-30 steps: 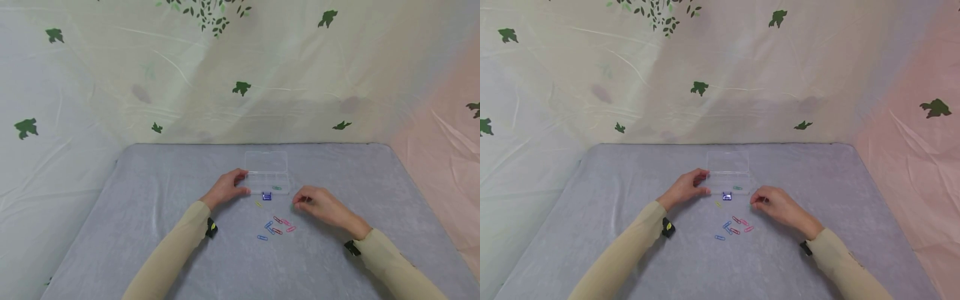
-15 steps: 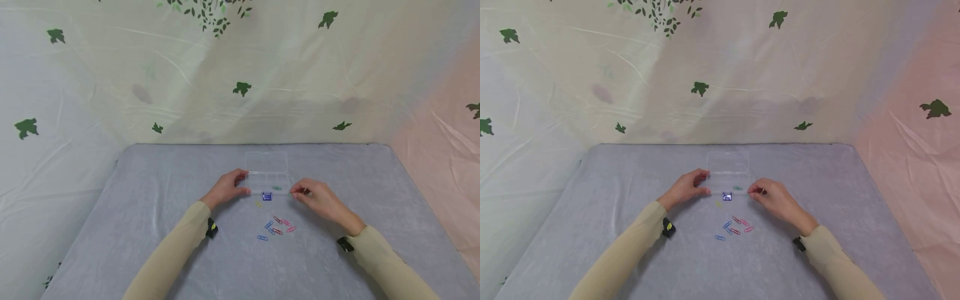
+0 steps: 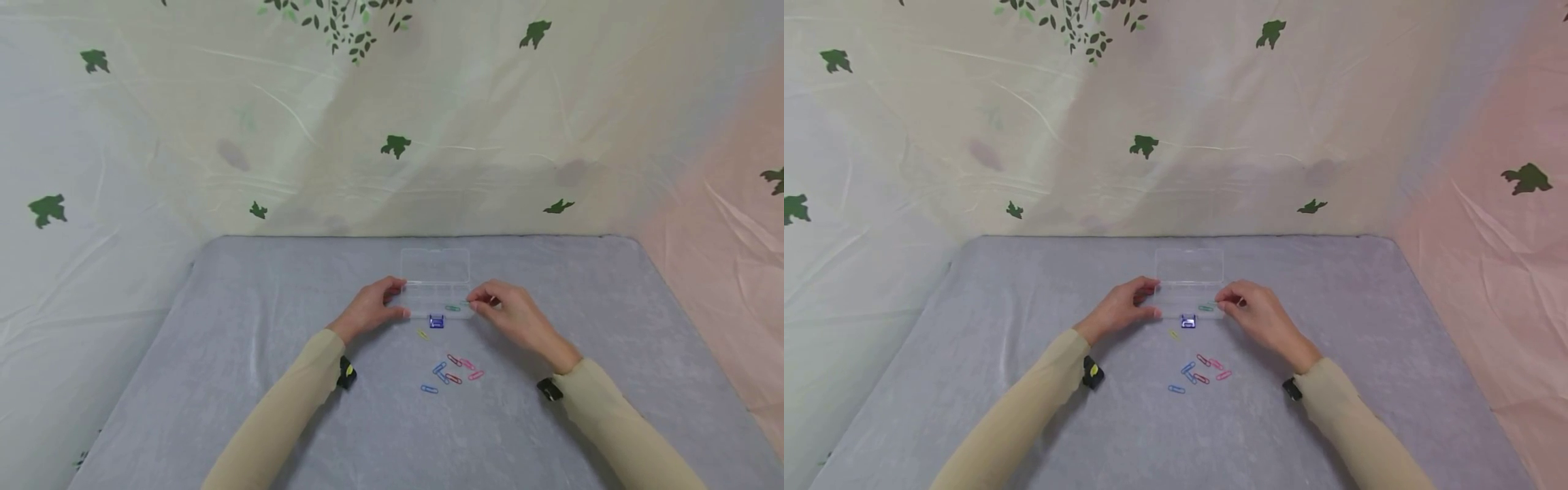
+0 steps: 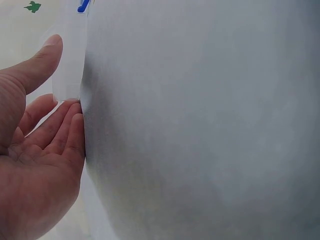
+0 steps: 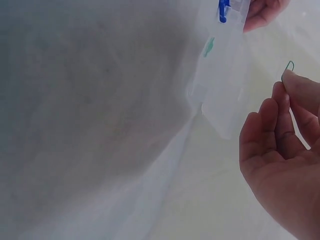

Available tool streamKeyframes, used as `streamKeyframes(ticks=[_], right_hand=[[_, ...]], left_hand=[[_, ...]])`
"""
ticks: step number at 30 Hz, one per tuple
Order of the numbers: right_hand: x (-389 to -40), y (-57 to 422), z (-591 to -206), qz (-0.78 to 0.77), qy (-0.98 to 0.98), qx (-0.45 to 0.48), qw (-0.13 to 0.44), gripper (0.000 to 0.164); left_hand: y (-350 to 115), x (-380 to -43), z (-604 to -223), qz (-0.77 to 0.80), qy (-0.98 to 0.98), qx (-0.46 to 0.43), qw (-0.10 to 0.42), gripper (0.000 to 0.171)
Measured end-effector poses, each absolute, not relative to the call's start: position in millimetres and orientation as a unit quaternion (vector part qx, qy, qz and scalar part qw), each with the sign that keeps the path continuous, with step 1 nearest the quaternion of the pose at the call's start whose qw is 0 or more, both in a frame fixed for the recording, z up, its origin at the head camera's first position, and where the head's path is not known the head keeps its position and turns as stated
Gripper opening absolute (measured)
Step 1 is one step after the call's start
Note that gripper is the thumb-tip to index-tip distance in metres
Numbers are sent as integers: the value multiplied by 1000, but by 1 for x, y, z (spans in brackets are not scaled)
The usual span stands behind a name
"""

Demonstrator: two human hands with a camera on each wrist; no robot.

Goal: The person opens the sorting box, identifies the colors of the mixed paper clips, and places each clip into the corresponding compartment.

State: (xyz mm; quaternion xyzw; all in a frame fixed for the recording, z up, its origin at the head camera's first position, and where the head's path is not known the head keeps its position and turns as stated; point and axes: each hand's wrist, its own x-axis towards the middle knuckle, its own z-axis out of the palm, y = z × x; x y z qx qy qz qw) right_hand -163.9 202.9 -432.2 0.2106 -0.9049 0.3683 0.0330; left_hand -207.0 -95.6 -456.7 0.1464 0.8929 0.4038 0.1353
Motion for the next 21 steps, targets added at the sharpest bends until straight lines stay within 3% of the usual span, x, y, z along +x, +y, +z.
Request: streamKeyframes(ticks=[21], right_hand=[[-184,189,-440,341,-917,205,12,6]], left_hand=[[-95,-207,-458,405,892,148,136,61]])
